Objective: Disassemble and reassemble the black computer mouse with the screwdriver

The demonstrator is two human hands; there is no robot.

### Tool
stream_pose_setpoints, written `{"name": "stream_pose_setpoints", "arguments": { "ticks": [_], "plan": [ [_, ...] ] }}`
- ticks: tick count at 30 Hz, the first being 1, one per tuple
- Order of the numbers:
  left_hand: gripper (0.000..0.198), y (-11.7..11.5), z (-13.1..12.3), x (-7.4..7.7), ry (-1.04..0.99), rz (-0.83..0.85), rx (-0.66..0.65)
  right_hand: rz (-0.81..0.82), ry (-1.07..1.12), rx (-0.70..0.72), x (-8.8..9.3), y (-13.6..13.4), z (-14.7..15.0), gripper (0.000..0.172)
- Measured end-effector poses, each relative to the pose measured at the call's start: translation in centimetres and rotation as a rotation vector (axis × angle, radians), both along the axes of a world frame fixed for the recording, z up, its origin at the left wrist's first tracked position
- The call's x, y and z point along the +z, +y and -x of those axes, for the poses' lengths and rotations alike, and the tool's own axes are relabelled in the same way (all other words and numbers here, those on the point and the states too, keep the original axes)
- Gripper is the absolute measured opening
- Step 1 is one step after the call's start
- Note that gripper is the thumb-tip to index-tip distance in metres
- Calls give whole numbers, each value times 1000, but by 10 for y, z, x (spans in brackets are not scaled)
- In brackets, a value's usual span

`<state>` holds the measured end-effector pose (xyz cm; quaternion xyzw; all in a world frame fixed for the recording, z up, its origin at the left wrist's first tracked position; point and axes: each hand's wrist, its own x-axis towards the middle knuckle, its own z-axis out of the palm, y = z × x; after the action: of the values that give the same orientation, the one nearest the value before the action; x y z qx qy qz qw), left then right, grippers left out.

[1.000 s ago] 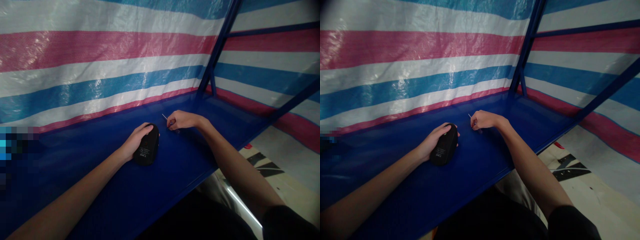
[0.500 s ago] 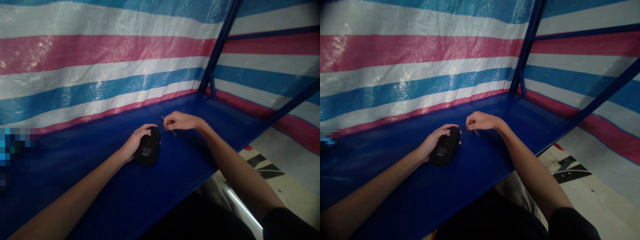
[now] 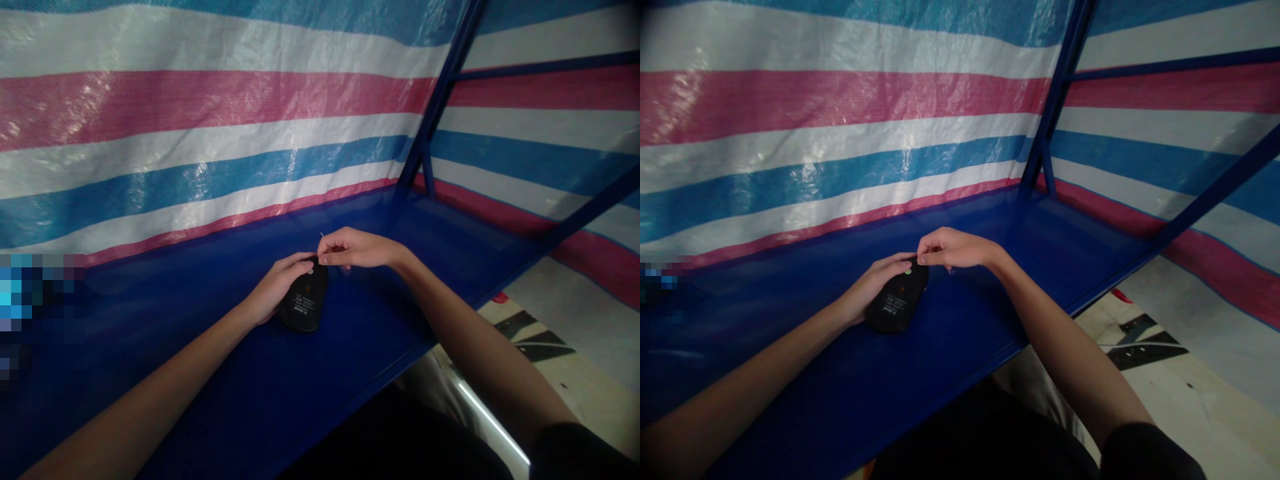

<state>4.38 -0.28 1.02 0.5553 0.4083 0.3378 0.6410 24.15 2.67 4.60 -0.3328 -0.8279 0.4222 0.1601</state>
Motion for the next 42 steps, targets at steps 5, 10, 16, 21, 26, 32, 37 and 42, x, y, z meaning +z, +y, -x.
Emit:
{"name": "stream_pose_setpoints", "arguments": {
  "ticks": [5,10,16,21,26,32,37,42],
  "plan": [
    [39,-1,0,1,32,-36,17,-38,16,-48,0,-3,3,19],
    [37,-1,0,1,56,-82,24,-104,-3,-83,2,-6,7,15],
    [37,0,0,-1,81,-106,19,-108,-1,-106,3,-7,8,13],
    [36,0,0,-3,121,-168,-8,-89,3,-117,1,-5,8,12],
    [38,0,1,-4,105,-155,-16,-39,14,-114,-1,-3,6,12],
    [35,0,1,-3,100,-161,-33,-1,-30,-103,-7,1,4,24],
    [33,-1,1,2,48,-71,-26,-220,-18,-272,-6,5,-3,35],
    [32,-2,0,4,6,-5,3,-410,-332,-425,-8,12,-18,42]
  ]
}}
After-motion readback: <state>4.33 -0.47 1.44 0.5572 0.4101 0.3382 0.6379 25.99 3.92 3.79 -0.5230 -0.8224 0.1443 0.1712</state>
